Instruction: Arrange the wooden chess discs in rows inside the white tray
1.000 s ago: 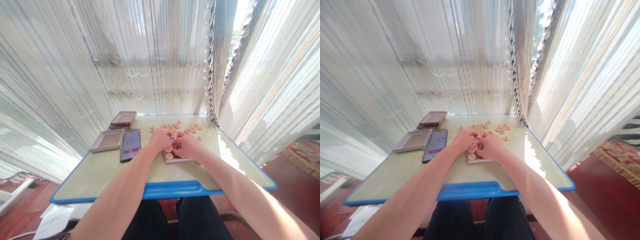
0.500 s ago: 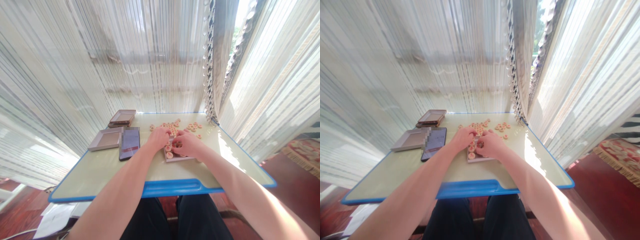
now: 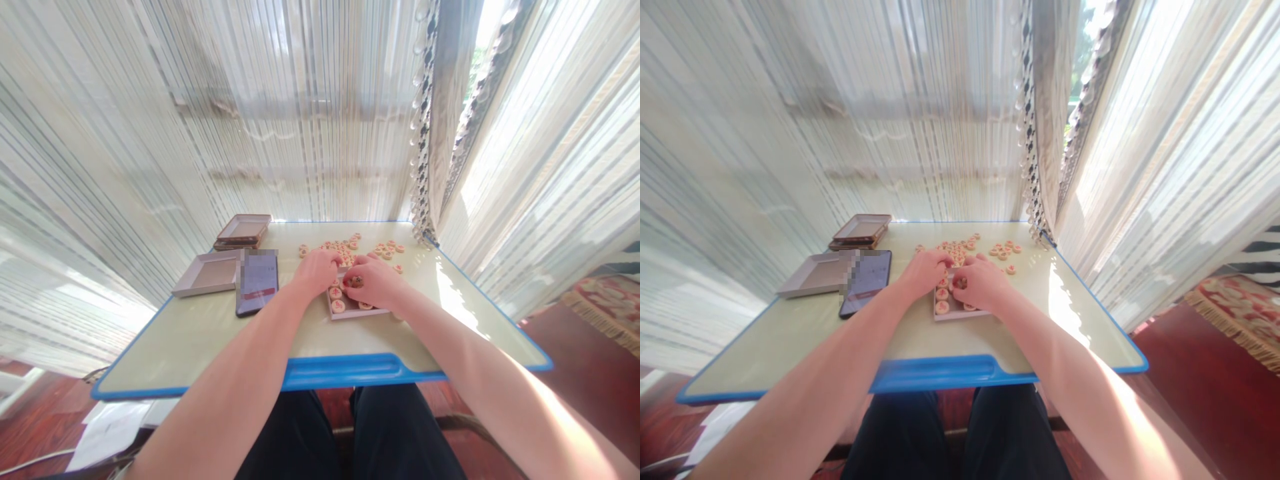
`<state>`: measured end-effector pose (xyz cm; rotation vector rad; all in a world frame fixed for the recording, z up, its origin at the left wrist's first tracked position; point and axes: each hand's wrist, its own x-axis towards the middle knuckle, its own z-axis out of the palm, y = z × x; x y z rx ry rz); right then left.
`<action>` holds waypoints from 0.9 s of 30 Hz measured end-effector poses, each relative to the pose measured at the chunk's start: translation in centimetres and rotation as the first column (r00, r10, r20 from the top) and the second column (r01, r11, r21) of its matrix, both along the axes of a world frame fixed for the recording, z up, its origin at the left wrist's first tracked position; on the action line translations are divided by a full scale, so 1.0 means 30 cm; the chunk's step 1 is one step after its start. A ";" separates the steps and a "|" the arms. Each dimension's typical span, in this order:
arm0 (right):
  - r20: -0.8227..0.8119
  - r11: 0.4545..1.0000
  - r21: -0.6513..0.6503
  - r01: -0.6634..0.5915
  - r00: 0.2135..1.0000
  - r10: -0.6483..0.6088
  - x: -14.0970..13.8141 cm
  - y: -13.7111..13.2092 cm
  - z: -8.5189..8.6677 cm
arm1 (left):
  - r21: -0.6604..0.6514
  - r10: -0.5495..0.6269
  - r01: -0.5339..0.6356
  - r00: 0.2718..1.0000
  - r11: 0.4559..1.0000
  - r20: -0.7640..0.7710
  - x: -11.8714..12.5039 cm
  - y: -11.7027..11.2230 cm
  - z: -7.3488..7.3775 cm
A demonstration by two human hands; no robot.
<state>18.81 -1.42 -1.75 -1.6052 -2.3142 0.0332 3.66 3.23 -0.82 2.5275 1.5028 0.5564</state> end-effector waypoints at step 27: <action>-0.043 0.999 0.000 0.040 0.998 -0.040 -0.005 0.012 -0.001 | 0.014 -0.015 0.014 1.000 1.000 0.017 -0.003 0.010 -0.007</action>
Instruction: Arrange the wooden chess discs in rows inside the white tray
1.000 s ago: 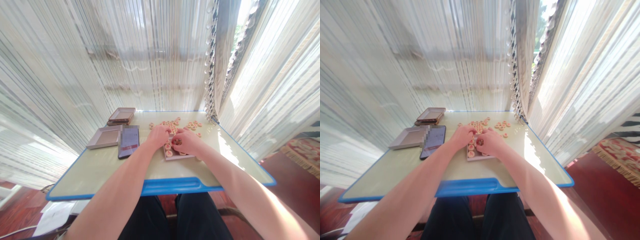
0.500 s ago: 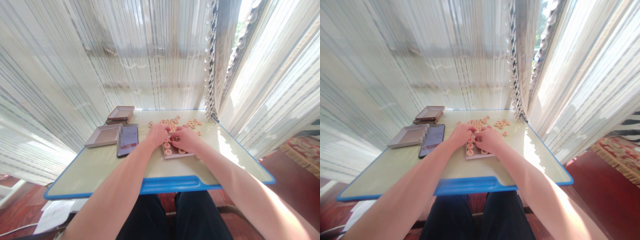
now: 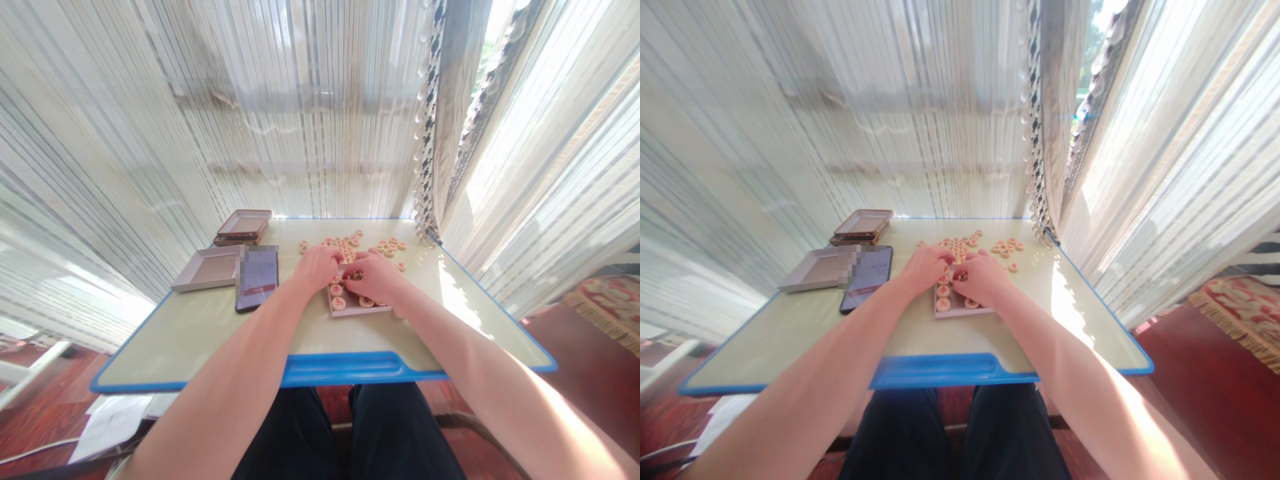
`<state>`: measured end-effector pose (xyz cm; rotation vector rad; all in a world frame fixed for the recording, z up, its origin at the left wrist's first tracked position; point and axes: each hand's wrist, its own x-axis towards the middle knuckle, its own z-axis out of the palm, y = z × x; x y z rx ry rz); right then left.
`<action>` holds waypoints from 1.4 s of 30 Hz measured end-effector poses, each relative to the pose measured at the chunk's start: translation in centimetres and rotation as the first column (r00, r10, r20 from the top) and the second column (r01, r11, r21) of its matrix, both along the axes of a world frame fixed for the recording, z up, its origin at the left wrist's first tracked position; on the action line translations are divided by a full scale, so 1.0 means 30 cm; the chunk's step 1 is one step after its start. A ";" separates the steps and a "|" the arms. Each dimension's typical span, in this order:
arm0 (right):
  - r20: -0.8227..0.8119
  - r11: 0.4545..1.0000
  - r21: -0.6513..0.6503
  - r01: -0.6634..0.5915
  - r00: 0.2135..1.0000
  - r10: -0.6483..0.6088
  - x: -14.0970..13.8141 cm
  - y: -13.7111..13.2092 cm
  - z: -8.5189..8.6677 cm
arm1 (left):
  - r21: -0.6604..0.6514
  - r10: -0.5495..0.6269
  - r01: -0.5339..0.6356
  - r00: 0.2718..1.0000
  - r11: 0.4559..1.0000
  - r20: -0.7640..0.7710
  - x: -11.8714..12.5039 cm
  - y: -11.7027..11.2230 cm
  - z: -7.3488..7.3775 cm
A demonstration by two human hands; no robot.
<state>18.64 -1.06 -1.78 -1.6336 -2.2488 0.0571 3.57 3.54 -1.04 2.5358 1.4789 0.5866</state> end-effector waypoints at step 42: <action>0.015 0.998 -0.034 0.058 0.998 -0.057 -0.029 0.012 0.015 | -0.042 0.051 -0.051 0.999 0.998 -0.010 -0.001 0.008 0.006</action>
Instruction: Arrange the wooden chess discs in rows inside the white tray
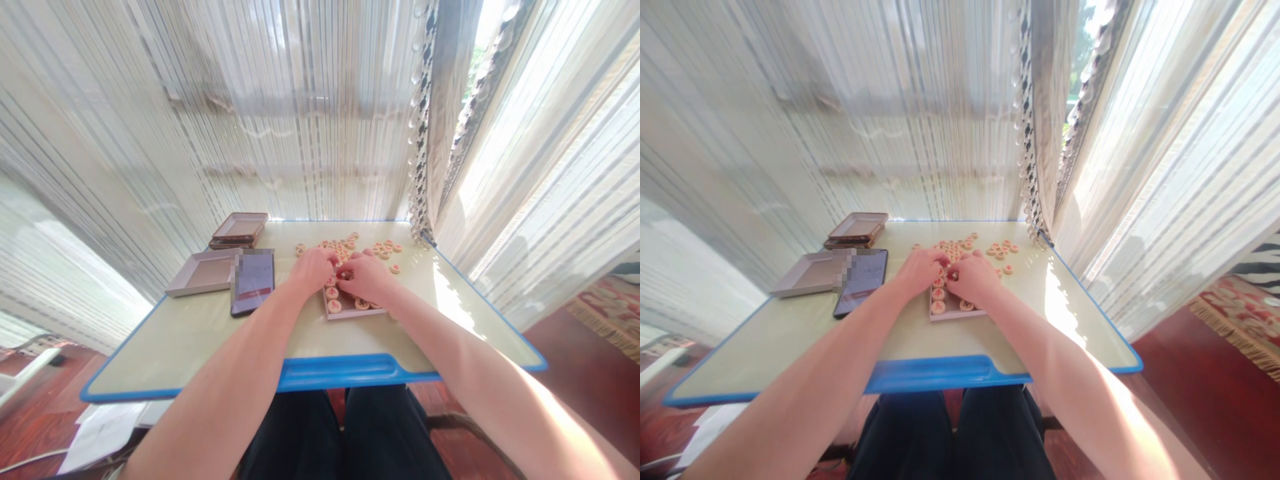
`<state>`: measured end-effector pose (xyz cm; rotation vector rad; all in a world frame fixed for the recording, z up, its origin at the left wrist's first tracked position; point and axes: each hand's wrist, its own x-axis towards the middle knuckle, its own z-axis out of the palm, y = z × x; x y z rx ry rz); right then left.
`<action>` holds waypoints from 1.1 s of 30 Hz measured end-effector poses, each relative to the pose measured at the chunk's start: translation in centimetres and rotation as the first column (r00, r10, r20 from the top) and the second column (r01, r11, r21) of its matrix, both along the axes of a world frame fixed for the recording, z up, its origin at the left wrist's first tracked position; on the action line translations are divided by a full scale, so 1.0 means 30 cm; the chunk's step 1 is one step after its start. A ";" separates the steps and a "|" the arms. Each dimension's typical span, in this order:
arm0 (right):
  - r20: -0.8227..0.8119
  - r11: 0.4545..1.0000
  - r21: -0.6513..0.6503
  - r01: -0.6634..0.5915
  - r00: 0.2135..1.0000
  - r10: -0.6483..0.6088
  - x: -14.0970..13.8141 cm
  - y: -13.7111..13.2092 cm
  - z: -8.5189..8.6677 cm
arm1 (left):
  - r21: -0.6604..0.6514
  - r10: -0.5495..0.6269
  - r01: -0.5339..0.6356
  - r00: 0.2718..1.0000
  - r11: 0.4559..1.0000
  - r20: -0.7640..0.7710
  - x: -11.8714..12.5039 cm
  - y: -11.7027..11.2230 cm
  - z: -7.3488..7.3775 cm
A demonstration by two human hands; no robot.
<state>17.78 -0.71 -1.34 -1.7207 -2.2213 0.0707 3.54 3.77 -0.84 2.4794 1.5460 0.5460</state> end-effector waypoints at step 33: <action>-0.055 0.998 0.063 0.015 0.998 -0.012 0.018 0.034 -0.025 | 0.009 -0.006 0.006 1.000 1.000 0.009 -0.002 0.001 -0.005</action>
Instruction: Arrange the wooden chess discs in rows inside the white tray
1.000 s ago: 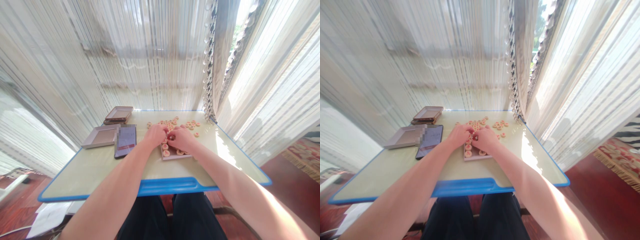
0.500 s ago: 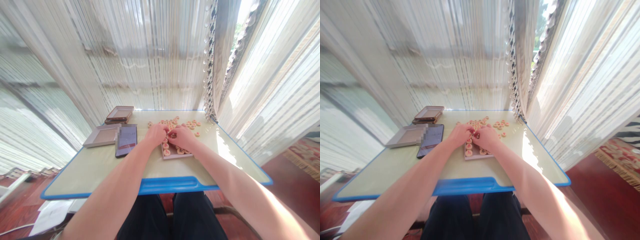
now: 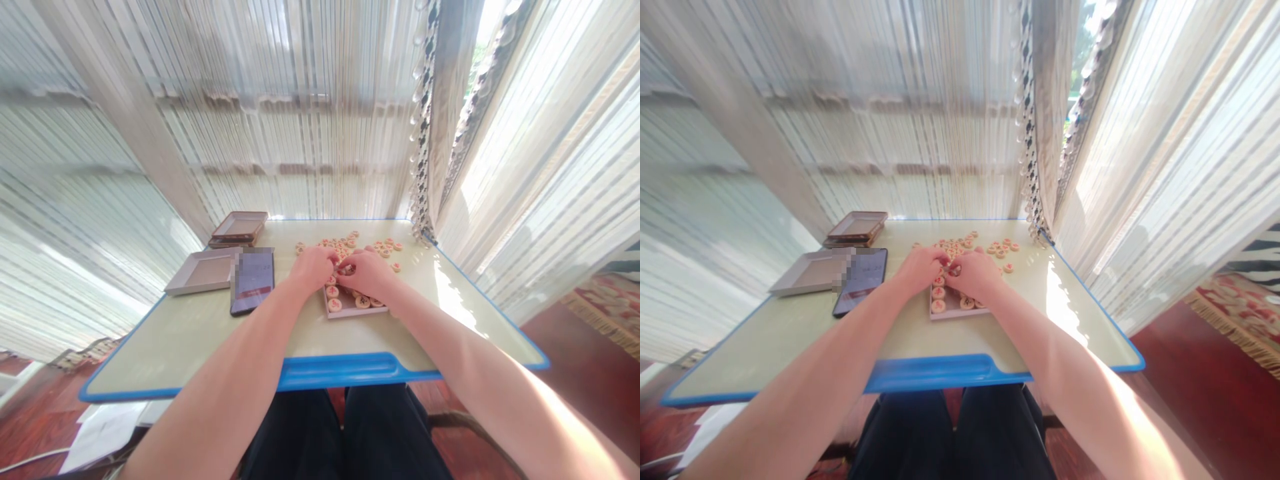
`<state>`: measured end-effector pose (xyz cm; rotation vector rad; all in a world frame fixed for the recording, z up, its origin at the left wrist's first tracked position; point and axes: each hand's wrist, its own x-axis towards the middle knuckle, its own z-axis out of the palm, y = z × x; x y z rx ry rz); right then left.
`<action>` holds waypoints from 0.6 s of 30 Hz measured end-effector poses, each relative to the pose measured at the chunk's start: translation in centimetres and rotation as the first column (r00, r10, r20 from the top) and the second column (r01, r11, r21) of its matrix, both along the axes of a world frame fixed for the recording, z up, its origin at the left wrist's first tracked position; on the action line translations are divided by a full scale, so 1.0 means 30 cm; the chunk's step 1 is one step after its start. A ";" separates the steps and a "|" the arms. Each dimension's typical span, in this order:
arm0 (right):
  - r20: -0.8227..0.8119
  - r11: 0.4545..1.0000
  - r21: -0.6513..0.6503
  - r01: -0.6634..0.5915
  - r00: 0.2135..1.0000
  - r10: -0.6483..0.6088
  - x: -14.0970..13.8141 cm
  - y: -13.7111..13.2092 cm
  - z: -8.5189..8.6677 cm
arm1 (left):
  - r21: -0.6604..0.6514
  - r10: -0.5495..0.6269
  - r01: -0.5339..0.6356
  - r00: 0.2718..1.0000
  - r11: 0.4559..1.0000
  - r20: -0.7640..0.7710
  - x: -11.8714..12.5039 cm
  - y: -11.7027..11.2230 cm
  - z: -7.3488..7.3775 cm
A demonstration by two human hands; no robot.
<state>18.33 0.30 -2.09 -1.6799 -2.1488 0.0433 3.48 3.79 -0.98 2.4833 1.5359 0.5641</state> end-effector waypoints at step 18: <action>-0.139 0.994 0.048 -0.101 0.984 0.107 0.001 -0.030 0.006 | 0.049 0.027 -0.032 0.994 0.998 0.103 -0.042 0.027 -0.006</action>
